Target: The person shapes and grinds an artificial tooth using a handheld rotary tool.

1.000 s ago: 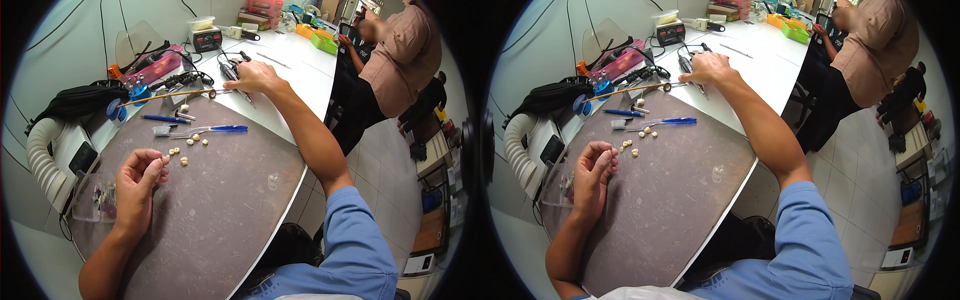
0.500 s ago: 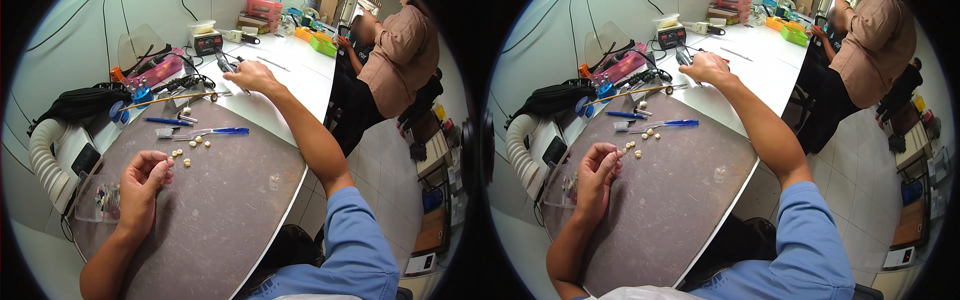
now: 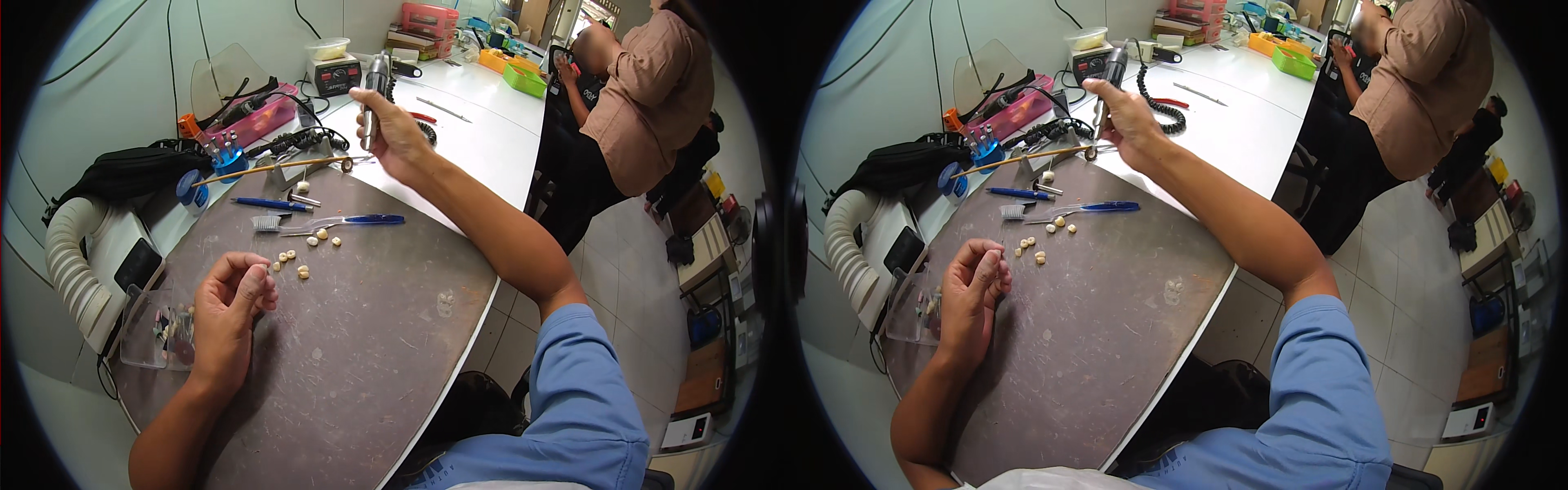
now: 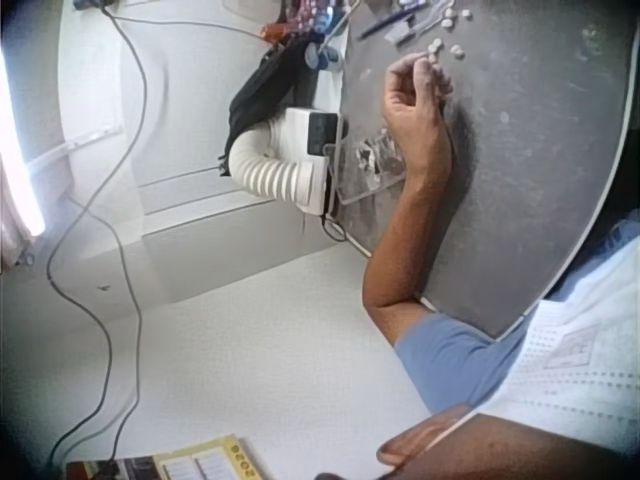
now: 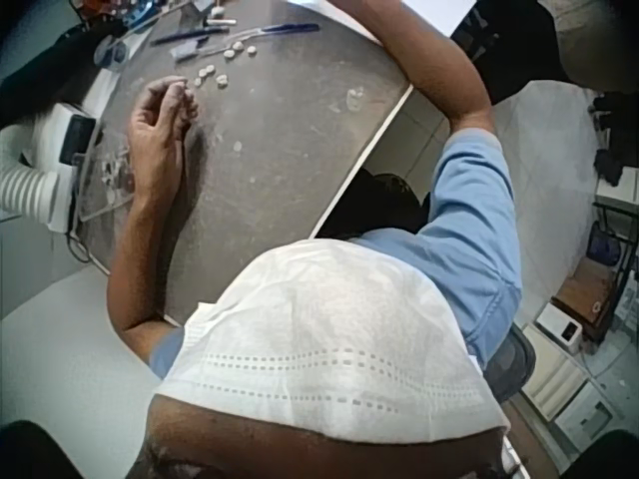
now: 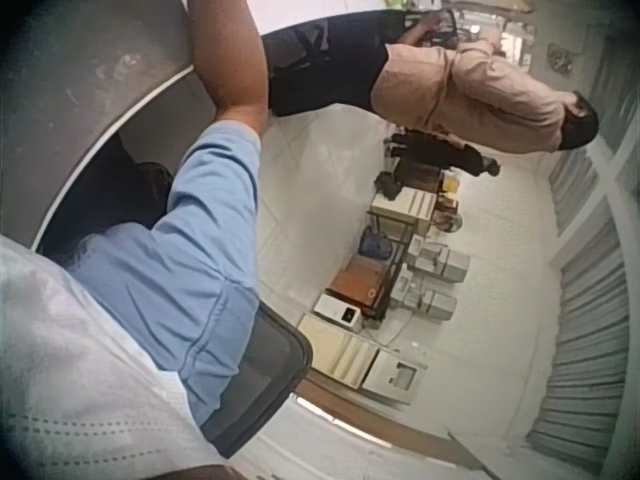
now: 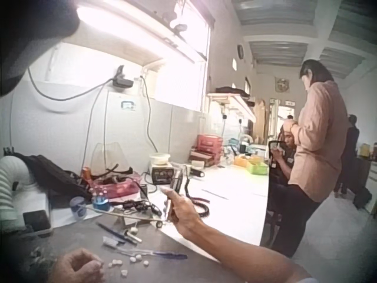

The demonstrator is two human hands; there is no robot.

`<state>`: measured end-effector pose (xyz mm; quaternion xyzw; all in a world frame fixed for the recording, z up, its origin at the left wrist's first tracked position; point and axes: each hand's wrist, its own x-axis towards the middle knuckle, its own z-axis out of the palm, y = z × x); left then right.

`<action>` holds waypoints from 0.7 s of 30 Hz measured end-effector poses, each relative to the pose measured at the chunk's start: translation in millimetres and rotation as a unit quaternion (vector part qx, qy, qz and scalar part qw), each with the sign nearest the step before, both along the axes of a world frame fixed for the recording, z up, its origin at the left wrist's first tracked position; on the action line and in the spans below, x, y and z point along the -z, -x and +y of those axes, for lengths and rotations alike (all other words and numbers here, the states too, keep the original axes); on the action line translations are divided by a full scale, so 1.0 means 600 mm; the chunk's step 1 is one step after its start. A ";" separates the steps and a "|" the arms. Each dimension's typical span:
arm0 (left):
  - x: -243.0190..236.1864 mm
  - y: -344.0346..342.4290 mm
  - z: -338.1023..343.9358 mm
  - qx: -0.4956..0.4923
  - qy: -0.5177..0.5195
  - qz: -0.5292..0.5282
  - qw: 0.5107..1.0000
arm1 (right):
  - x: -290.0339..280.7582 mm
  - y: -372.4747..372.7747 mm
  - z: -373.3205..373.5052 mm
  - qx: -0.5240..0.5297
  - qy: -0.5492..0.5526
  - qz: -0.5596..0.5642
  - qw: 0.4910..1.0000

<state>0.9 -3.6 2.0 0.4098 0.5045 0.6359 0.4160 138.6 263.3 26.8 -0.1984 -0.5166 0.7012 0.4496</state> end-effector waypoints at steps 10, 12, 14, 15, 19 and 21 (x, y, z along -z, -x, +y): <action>0.000 0.000 0.001 0.000 0.010 -0.007 1.000 | 0.000 0.006 -0.053 -0.086 0.090 0.056 0.991; 0.000 0.001 0.001 0.000 0.010 -0.003 1.000 | 0.000 0.006 -0.055 -0.097 0.080 0.057 0.990; -0.001 0.001 0.001 0.001 0.012 -0.003 1.000 | 0.002 0.007 -0.055 -0.111 0.063 0.056 0.990; -0.001 0.001 0.001 0.002 0.013 -0.004 1.000 | 0.002 0.009 -0.057 -0.110 0.063 0.056 0.990; 0.001 0.003 0.001 0.004 0.011 -0.002 1.000 | 0.002 0.010 -0.067 -0.117 0.061 0.043 0.990; 0.001 0.003 0.003 0.010 0.005 0.002 1.000 | 0.003 0.009 -0.065 -0.125 0.060 0.040 0.990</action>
